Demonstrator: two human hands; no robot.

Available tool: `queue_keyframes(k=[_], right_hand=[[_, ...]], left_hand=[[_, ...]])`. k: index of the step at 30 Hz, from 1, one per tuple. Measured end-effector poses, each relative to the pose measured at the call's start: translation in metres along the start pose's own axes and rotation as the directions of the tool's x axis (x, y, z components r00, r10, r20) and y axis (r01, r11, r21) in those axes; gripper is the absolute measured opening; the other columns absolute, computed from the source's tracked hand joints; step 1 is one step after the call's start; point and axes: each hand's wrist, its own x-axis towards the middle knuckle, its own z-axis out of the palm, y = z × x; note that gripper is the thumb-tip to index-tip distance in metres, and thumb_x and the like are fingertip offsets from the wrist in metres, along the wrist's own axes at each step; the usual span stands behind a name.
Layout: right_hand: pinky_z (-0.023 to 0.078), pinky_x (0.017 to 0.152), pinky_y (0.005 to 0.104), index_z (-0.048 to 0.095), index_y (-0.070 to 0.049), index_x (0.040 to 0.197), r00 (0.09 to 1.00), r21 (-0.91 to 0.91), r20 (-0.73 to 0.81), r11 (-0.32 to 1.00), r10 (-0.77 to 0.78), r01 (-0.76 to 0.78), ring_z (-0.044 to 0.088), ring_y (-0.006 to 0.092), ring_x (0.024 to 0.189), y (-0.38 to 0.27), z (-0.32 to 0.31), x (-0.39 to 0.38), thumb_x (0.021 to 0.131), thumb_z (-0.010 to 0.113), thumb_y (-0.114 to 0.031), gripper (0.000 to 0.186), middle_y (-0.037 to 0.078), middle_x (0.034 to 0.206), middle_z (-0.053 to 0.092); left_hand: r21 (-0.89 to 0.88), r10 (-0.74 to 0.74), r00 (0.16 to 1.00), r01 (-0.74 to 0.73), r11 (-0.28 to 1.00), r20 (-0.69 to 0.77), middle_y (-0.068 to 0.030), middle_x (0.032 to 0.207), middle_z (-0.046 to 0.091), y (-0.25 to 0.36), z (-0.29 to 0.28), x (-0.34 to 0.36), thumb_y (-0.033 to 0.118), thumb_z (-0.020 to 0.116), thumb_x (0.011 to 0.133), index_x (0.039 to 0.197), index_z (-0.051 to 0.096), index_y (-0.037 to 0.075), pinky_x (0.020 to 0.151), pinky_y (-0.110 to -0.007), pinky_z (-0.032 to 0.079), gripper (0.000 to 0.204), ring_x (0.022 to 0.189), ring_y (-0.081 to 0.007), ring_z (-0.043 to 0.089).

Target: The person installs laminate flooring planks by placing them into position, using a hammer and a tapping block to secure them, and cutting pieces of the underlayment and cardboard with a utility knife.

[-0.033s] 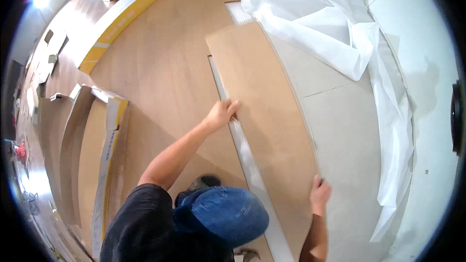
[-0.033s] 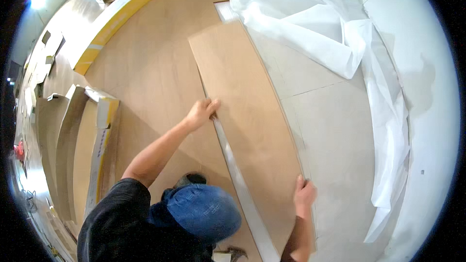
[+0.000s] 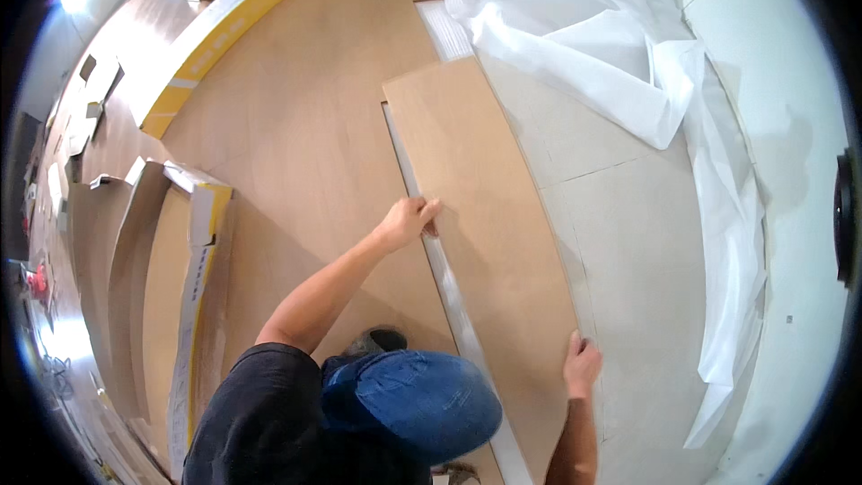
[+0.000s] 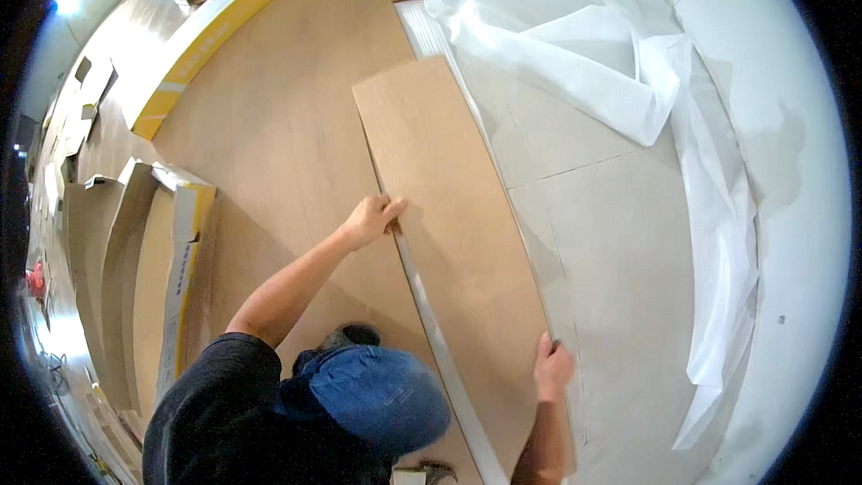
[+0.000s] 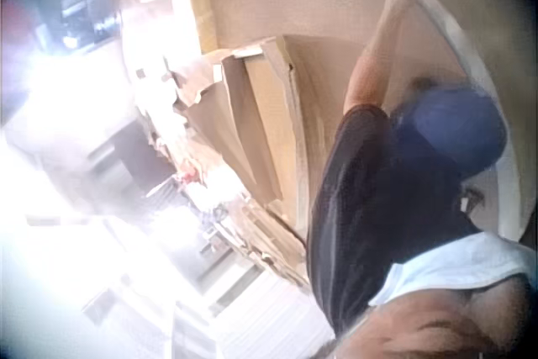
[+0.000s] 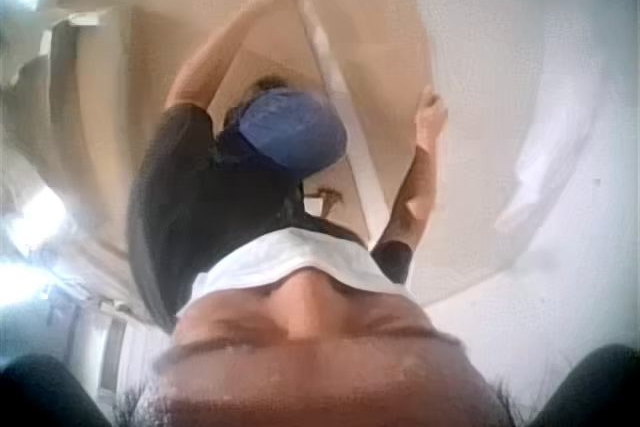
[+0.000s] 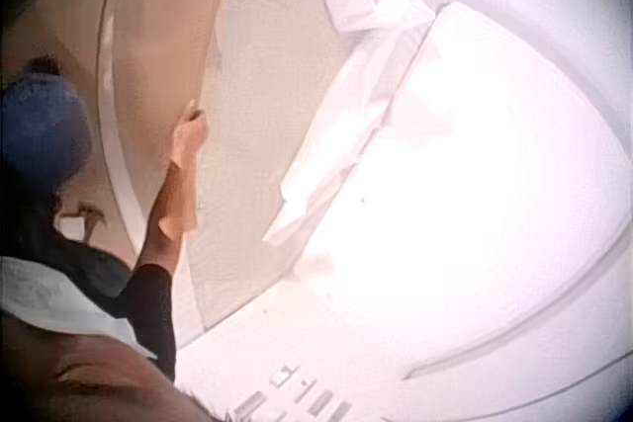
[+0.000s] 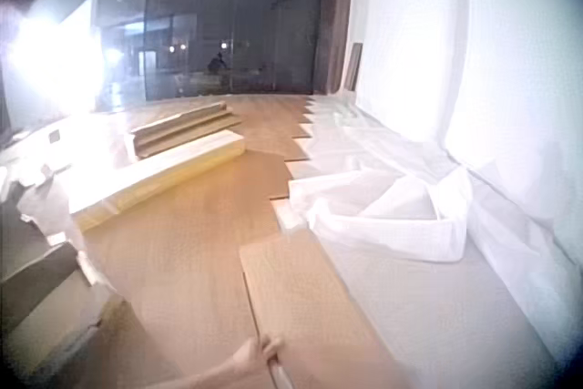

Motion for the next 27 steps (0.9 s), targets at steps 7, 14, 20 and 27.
queue_keyframes(k=[7, 14, 20, 27], right_hand=[[0.051, 0.078, 0.0548, 0.071, 0.005, 0.087, 0.948, -0.045, 0.290, 0.991, 0.134, -0.127, 0.066, 0.0507, 0.088, 0.001, 0.115, -0.011, 0.103, 0.049, -0.053, 0.064, 0.031, 0.086, 0.069], [0.054, 0.076, 0.0553, 0.072, 0.002, 0.086, 0.955, -0.058, 0.289, 0.997, 0.062, -0.047, 0.068, 0.0490, 0.084, -0.011, 0.152, 0.026, 0.102, 0.050, -0.058, 0.066, 0.028, 0.084, 0.071], [0.053, 0.069, 0.0554, 0.069, 0.002, 0.080, 0.971, -0.059, 0.240, 0.998, 0.015, -0.001, 0.068, 0.0484, 0.077, -0.019, 0.144, 0.031, 0.102, 0.053, -0.054, 0.062, 0.028, 0.076, 0.068], [0.054, 0.070, 0.0557, 0.067, -0.001, 0.084, 0.967, -0.120, 0.251, 0.993, 0.032, -0.001, 0.068, 0.0493, 0.076, -0.026, 0.158, 0.007, 0.103, 0.048, -0.055, 0.061, 0.028, 0.076, 0.069]], left_hand=[[0.206, -0.144, 0.985, 0.122, 0.971, 0.094, -0.0148, 0.078, 0.073, -0.081, 0.013, 0.060, 0.045, 0.059, 0.106, 0.093, 0.068, -0.007, 0.064, -0.034, 0.059, 0.054, 0.071, -0.0194, 0.074], [0.329, -0.220, 0.959, 0.154, 0.932, 0.176, -0.0139, 0.074, 0.073, -0.084, -0.009, 0.102, 0.047, 0.057, 0.106, 0.095, 0.069, -0.008, 0.063, -0.034, 0.059, 0.057, 0.064, -0.0205, 0.072], [0.774, -0.187, 0.959, -0.051, 0.631, 0.215, -0.0122, 0.096, 0.077, -0.080, -0.016, 0.101, 0.044, 0.048, 0.109, 0.105, 0.074, 0.002, 0.074, -0.041, 0.061, 0.049, 0.084, -0.0254, 0.075], [0.602, 0.770, 0.557, -0.742, 0.295, 0.310, -0.0089, 0.114, 0.069, -0.018, 0.103, 0.126, 0.037, 0.053, 0.105, 0.105, 0.072, 0.010, 0.105, -0.043, 0.047, 0.033, 0.112, -0.0284, 0.064]])
